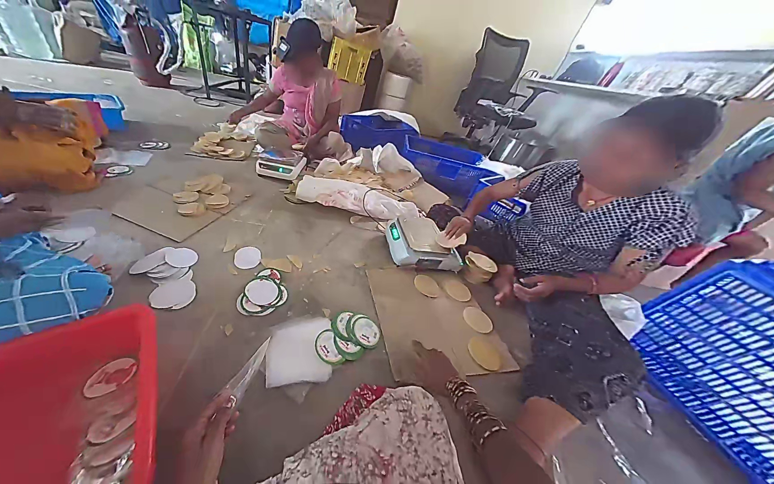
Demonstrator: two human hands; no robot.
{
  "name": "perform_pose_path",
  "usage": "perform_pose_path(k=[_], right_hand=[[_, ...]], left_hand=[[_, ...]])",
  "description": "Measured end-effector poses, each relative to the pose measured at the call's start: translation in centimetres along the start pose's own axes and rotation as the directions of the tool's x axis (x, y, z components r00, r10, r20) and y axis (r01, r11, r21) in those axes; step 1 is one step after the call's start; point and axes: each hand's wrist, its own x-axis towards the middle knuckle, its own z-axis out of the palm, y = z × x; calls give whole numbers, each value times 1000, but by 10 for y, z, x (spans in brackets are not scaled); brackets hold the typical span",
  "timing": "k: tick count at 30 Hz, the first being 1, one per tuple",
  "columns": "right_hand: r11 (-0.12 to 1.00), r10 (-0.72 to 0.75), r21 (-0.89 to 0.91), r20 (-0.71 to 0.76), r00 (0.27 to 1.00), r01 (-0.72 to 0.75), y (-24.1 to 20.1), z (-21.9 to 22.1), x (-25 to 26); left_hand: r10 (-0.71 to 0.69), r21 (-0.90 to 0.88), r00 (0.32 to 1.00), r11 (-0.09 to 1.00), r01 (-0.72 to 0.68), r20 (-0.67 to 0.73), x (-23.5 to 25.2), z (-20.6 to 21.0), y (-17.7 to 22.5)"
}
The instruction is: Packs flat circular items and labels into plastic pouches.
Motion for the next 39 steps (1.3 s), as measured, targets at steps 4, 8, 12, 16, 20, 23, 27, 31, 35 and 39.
perform_pose_path(k=[4, 8, 12, 16, 20, 23, 27, 31, 35, 39], right_hand=[[978, 149, 171, -173, 974, -119, 15, -9, 5], [948, 164, 304, -222, 961, -92, 19, -17, 6], [697, 154, 705, -327, 932, 132, -40, -35, -19], [222, -117, 948, -208, 971, 229, -136, -17, -56], [181, -412, 954, -147, 899, 238, -222, 28, -73], [397, -496, 850, -119, 860, 346, -267, 49, -68], [638, -528, 517, -245, 813, 570, -307, 33, -52], [728, -500, 405, -238, 833, 553, -322, 15, 18], [853, -427, 271, -127, 895, 445, -343, 6, 83], [881, -435, 137, -142, 889, 453, -376, 14, 133]], left_hand=[[1, 2, 1000, 1000, -1, -4, -1, 2, 2], [-23, -42, 1000, 999, 23, -12, 0, 4, 2], [-124, -180, 991, 977, 112, -58, 1, 10, 11], [-145, -359, 985, 917, 171, 97, -12, 23, 17], [-169, -490, 955, 829, 271, 243, -26, 32, 9], [-250, -597, 951, 740, 308, 180, -26, 32, 16], [-284, -633, 958, 748, 198, -36, -13, 29, 12], [-296, -616, 943, 774, 143, -154, -4, 27, 12], [-361, -634, 913, 756, 165, -192, 0, 28, 15], [-375, -648, 897, 749, 142, -236, 3, 29, 11]])
